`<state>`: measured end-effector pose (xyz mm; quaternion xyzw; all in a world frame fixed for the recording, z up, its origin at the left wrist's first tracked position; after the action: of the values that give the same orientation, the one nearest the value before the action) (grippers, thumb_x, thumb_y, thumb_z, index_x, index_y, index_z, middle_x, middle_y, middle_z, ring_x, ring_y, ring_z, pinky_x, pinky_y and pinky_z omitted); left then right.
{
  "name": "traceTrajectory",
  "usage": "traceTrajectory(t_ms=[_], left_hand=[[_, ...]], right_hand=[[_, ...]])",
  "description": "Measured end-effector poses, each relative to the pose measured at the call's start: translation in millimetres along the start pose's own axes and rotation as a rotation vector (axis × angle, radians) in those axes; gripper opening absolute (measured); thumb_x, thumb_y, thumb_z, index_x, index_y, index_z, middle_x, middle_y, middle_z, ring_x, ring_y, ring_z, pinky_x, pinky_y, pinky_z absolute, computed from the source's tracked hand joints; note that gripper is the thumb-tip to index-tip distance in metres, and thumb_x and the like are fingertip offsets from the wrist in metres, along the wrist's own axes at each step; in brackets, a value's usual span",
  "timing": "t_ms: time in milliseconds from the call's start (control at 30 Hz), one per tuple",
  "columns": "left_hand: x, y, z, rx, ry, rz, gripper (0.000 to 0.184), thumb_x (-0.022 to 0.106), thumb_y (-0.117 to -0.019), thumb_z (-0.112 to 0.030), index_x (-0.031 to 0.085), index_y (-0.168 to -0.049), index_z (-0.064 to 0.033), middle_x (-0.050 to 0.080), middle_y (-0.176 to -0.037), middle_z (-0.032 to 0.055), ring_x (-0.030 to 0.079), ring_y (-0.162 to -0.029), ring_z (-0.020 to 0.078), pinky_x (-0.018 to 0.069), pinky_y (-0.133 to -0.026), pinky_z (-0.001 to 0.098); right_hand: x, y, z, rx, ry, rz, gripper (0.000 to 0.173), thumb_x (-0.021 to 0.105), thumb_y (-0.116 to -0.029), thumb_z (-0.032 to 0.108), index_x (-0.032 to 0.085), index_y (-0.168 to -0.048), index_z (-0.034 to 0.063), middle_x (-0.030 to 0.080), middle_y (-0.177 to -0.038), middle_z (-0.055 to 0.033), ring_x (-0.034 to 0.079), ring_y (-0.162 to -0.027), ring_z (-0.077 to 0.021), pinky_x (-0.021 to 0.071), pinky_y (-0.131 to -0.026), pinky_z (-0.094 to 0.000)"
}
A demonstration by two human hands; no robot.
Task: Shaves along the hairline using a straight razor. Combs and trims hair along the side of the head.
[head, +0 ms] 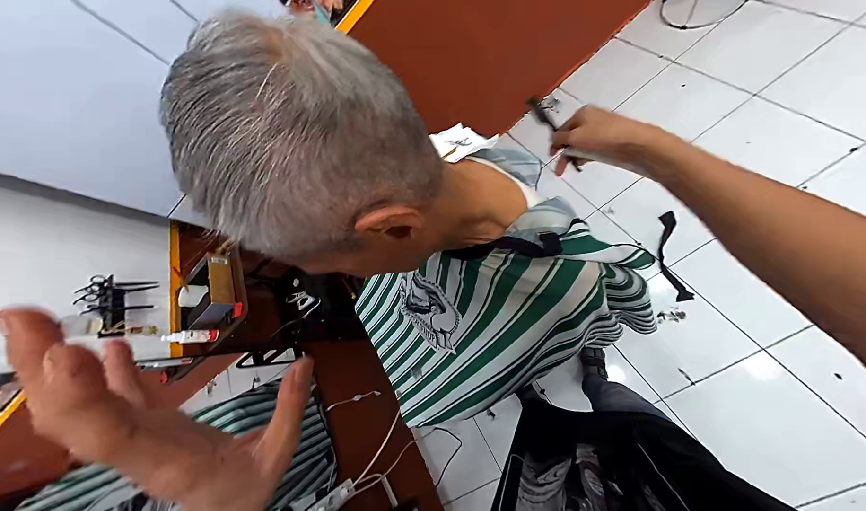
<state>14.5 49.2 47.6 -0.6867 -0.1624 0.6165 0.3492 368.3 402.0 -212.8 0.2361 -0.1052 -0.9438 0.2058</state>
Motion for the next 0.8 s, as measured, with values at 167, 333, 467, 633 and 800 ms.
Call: traceTrajectory(t_ms=[167,333,467,633,800], left_hand=[[13,-26,4,0.048,0.052,0.016,0.092,0.077,-0.0905,-0.034,0.023,-0.162,-0.0149,0.017,-0.170,0.0110,0.025,-0.154,0.0264,0.0330,-0.121,0.0506],[30,-43,6,0.075,0.118,0.000,0.093,0.073,-0.0928,-0.038,0.021,-0.161,-0.0025,0.013,-0.170,0.0193,0.020,-0.156,0.0309,0.0307,-0.123,0.0497],[50,-50,5,0.072,0.159,0.004,0.093,0.074,-0.0922,-0.041,0.025,-0.159,-0.0005,0.016,-0.168,0.0219,0.021,-0.155,0.0313,0.0304,-0.123,0.0496],[70,-54,9,0.038,0.147,-0.002,0.096,0.075,-0.0909,-0.043,0.025,-0.160,0.0003,0.016,-0.167,0.0243,0.020,-0.155,0.0348,0.0290,-0.121,0.0495],[84,-50,8,0.042,0.122,-0.025,0.097,0.075,-0.0901,-0.045,0.025,-0.160,-0.0014,0.017,-0.167,0.0244,0.015,-0.156,0.0387,0.0205,-0.125,0.0507]], right_hand=[[-44,88,11,-0.201,-0.320,-0.197,0.023,0.053,-0.1070,0.031,0.070,-0.111,0.0157,0.077,-0.092,0.0070,0.069,-0.072,0.0002,0.0555,-0.061,-0.0168],[-20,183,33,-0.558,-0.578,-0.145,0.022,0.052,-0.1081,0.034,0.072,-0.109,0.0255,0.078,-0.103,0.0098,0.070,-0.073,0.0033,0.0514,-0.051,-0.0107],[45,234,72,-0.723,-0.556,-0.220,0.009,0.068,-0.0989,0.024,0.076,-0.098,0.0187,0.077,-0.090,0.0076,0.064,-0.057,0.0013,0.0514,-0.045,-0.0154],[131,229,112,-0.793,-0.269,-0.285,0.015,0.075,-0.0931,0.018,0.073,-0.090,0.0026,0.074,-0.082,-0.0008,0.067,-0.064,-0.0021,0.0574,-0.057,-0.0197],[171,207,126,-0.751,0.017,-0.426,0.023,0.068,-0.0970,0.032,0.080,-0.097,0.0120,0.073,-0.074,-0.0001,0.063,-0.060,-0.0087,0.0505,-0.057,-0.0340]])
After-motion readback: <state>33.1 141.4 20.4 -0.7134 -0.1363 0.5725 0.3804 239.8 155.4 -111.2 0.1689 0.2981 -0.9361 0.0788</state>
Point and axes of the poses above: each hand's wrist, its own y-axis away from the middle knuckle, its own x-axis out of the palm, z = x × y, the point moved 7 cm from there along -y, towards the middle knuckle
